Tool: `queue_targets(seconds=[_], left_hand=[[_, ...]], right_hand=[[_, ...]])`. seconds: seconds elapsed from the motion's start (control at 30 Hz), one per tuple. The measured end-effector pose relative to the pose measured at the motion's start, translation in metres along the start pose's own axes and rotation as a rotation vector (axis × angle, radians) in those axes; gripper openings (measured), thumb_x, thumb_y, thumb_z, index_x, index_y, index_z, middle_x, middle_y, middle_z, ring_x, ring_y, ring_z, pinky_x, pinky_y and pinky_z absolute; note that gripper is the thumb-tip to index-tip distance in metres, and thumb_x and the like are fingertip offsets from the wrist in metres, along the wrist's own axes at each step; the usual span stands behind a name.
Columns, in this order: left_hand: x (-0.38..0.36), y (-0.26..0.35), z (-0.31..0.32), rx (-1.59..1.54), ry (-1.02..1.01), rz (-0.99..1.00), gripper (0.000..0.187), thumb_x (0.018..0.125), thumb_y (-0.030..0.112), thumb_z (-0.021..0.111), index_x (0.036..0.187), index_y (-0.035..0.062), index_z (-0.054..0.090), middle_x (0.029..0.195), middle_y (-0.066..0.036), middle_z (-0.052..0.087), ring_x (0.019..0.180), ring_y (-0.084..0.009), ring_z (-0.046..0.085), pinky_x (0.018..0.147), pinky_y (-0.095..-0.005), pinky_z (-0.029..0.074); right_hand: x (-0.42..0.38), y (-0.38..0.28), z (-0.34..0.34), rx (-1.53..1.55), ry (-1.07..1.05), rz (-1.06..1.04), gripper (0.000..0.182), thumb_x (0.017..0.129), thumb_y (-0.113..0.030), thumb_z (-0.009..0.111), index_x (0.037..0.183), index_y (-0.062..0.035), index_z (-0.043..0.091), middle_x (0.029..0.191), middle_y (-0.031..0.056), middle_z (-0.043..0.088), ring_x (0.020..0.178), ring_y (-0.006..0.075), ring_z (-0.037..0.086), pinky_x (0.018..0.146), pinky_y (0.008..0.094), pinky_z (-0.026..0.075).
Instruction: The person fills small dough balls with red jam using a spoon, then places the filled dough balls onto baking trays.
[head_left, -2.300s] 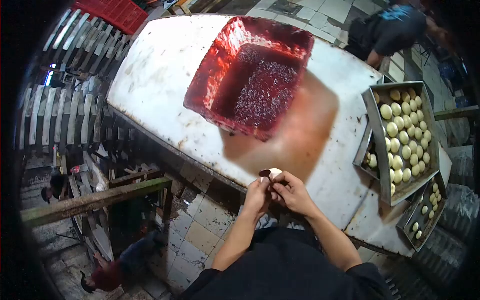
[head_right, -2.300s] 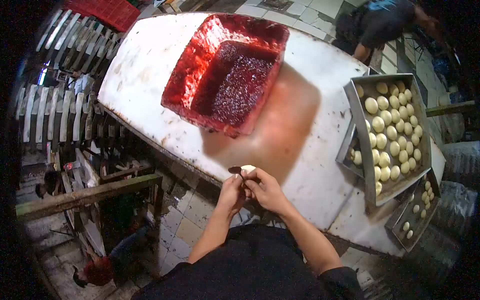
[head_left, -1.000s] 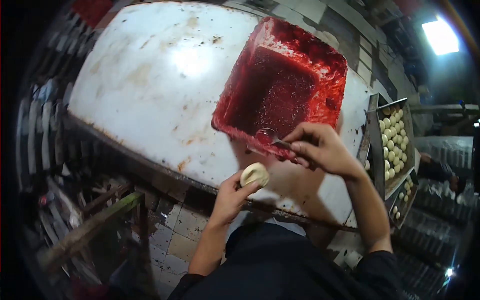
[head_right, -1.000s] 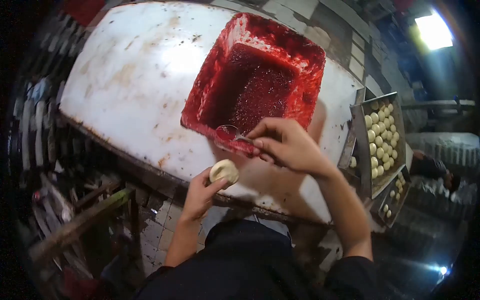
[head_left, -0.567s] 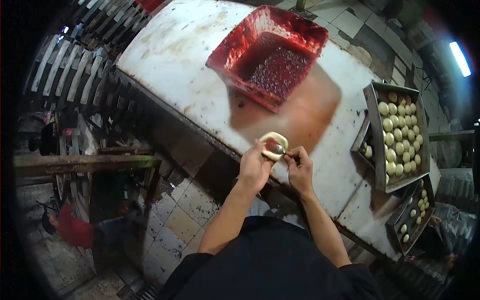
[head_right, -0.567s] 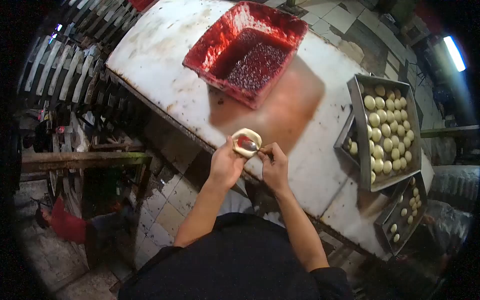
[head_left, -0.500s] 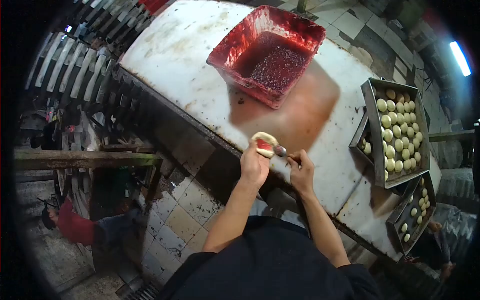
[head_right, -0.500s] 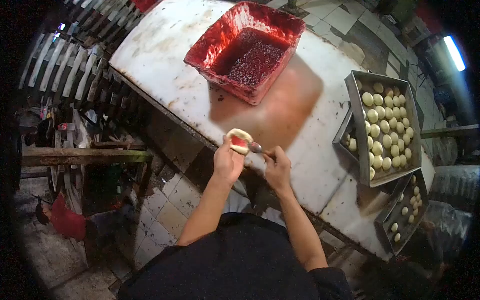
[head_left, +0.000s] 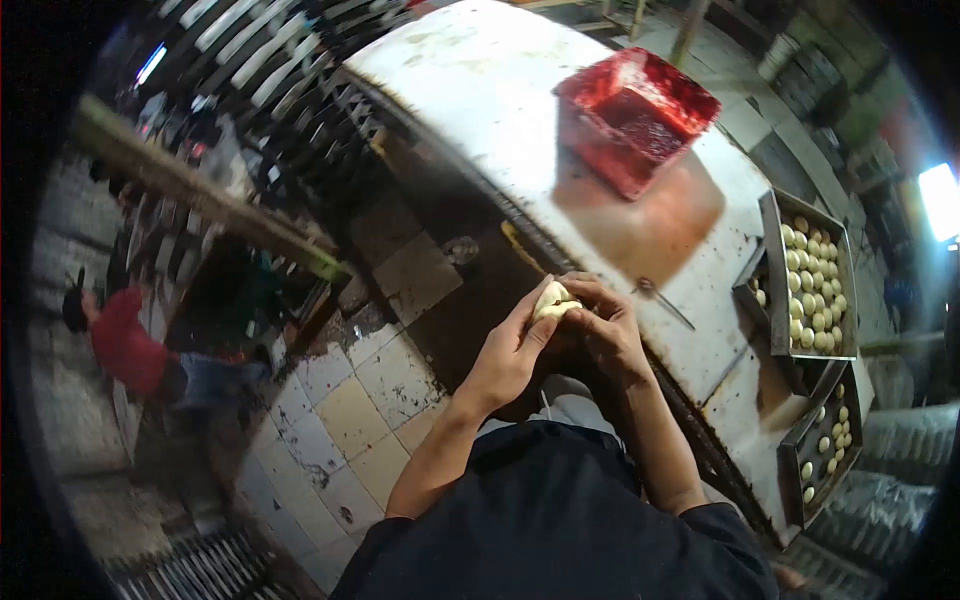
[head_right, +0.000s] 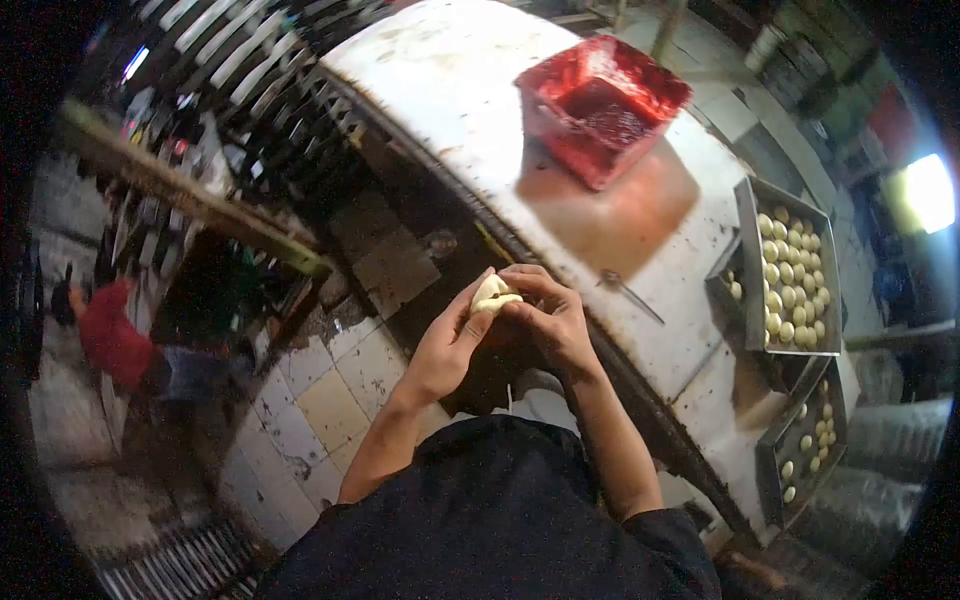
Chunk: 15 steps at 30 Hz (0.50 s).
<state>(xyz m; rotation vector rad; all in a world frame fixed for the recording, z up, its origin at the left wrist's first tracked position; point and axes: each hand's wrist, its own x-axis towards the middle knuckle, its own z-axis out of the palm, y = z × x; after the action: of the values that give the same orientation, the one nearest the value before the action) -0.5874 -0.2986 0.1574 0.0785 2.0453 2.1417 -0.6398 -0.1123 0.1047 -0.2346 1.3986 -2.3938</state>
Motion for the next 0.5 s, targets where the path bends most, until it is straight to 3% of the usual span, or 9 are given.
queue_targets(seconds=[0.1, 0.17, 0.2, 0.23, 0.27, 0.33, 0.37, 0.43, 0.5], left_hand=[[-0.043, -0.009, -0.047, -0.087, 0.149, -0.013, 0.043, 0.112, 0.025, 0.047, 0.148, 0.0009, 0.049, 0.132, -0.008, 0.060, 0.121, -0.0141, 0.057, 0.106, -0.0316, 0.045], [-0.064, -0.017, -0.071, -0.525, 0.195, -0.055, 0.035, 0.109, 0.019, 0.051, 0.140, 0.0017, 0.053, 0.120, -0.007, 0.062, 0.106, -0.0112, 0.058, 0.093, -0.0272, 0.048], [-0.074, -0.022, -0.077, -0.746, 0.213, -0.075, 0.032, 0.108, 0.016, 0.053, 0.136, 0.0021, 0.056, 0.114, -0.007, 0.063, 0.098, -0.0098, 0.059, 0.087, -0.0251, 0.049], [-0.081, -0.035, -0.078, -0.907, 0.285, 0.000, 0.020, 0.104, 0.012, 0.057, 0.122, 0.0033, 0.057, 0.104, -0.005, 0.061, 0.096, -0.0098, 0.059, 0.085, -0.0261, 0.050], [-0.087, -0.041, -0.076, -0.867, 0.295, 0.003, 0.020, 0.104, 0.013, 0.059, 0.121, 0.0034, 0.056, 0.104, -0.005, 0.060, 0.096, -0.0100, 0.059, 0.085, -0.0263, 0.050], [-0.093, -0.044, -0.067, -0.777, 0.291, 0.012, 0.020, 0.103, 0.013, 0.062, 0.119, 0.0036, 0.055, 0.104, -0.005, 0.059, 0.095, -0.0103, 0.059, 0.086, -0.0268, 0.050], [-0.101, -0.041, -0.063, -0.539, 0.237, 0.023, 0.029, 0.105, 0.019, 0.062, 0.128, 0.0023, 0.055, 0.110, -0.006, 0.061, 0.107, -0.0141, 0.060, 0.094, -0.0295, 0.050], [-0.115, -0.023, -0.047, -0.281, 0.213, 0.189, 0.032, 0.105, 0.021, 0.062, 0.131, 0.0023, 0.057, 0.112, -0.006, 0.062, 0.110, -0.0153, 0.061, 0.098, -0.0297, 0.049], [-0.116, -0.014, -0.033, 0.288, 0.300, 0.467, 0.030, 0.107, 0.020, 0.059, 0.131, 0.0020, 0.063, 0.114, -0.006, 0.067, 0.110, -0.0166, 0.063, 0.101, -0.0295, 0.048]], right_hand=[[-0.014, 0.005, 0.082, -0.251, -0.058, -0.117, 0.032, 0.088, 0.003, 0.074, 0.120, 0.0020, 0.073, 0.138, 0.0119, 0.058, 0.128, 0.0221, 0.058, 0.104, 0.0358, 0.051], [-0.032, 0.005, 0.129, -0.442, -0.056, -0.105, 0.028, 0.088, 0.008, 0.070, 0.114, 0.0019, 0.075, 0.134, 0.0123, 0.062, 0.121, 0.0223, 0.063, 0.099, 0.0344, 0.054], [-0.036, 0.016, 0.131, -0.632, -0.146, -0.200, 0.024, 0.087, 0.009, 0.070, 0.109, 0.0025, 0.076, 0.127, 0.0118, 0.066, 0.116, 0.0207, 0.066, 0.098, 0.0329, 0.054], [-0.040, 0.025, 0.135, -0.604, -0.192, -0.168, 0.024, 0.088, 0.009, 0.070, 0.110, 0.0023, 0.075, 0.123, 0.0105, 0.067, 0.113, 0.0186, 0.066, 0.097, 0.0320, 0.054], [-0.046, 0.029, 0.139, -0.574, -0.229, -0.141, 0.024, 0.088, 0.008, 0.070, 0.111, 0.0021, 0.074, 0.119, 0.0092, 0.068, 0.111, 0.0166, 0.067, 0.096, 0.0311, 0.054], [-0.058, 0.031, 0.157, -0.377, 0.072, 0.013, 0.022, 0.089, 0.005, 0.073, 0.111, 0.0014, 0.072, 0.116, 0.0067, 0.069, 0.106, 0.0130, 0.066, 0.092, 0.0294, 0.054], [-0.060, 0.031, 0.150, -0.339, 0.109, 0.003, 0.021, 0.088, 0.003, 0.075, 0.108, 0.0006, 0.070, 0.114, 0.0059, 0.068, 0.099, 0.0116, 0.065, 0.087, 0.0274, 0.054], [-0.072, 0.025, 0.128, -0.276, 0.093, 0.026, 0.021, 0.087, 0.003, 0.077, 0.107, 0.0008, 0.070, 0.113, 0.0060, 0.067, 0.096, 0.0114, 0.065, 0.085, 0.0269, 0.054], [-0.083, 0.019, 0.109, -0.332, 0.079, -0.077, 0.022, 0.087, -0.001, 0.080, 0.107, 0.0010, 0.072, 0.113, 0.0057, 0.067, 0.098, 0.0116, 0.065, 0.083, 0.0270, 0.055]])
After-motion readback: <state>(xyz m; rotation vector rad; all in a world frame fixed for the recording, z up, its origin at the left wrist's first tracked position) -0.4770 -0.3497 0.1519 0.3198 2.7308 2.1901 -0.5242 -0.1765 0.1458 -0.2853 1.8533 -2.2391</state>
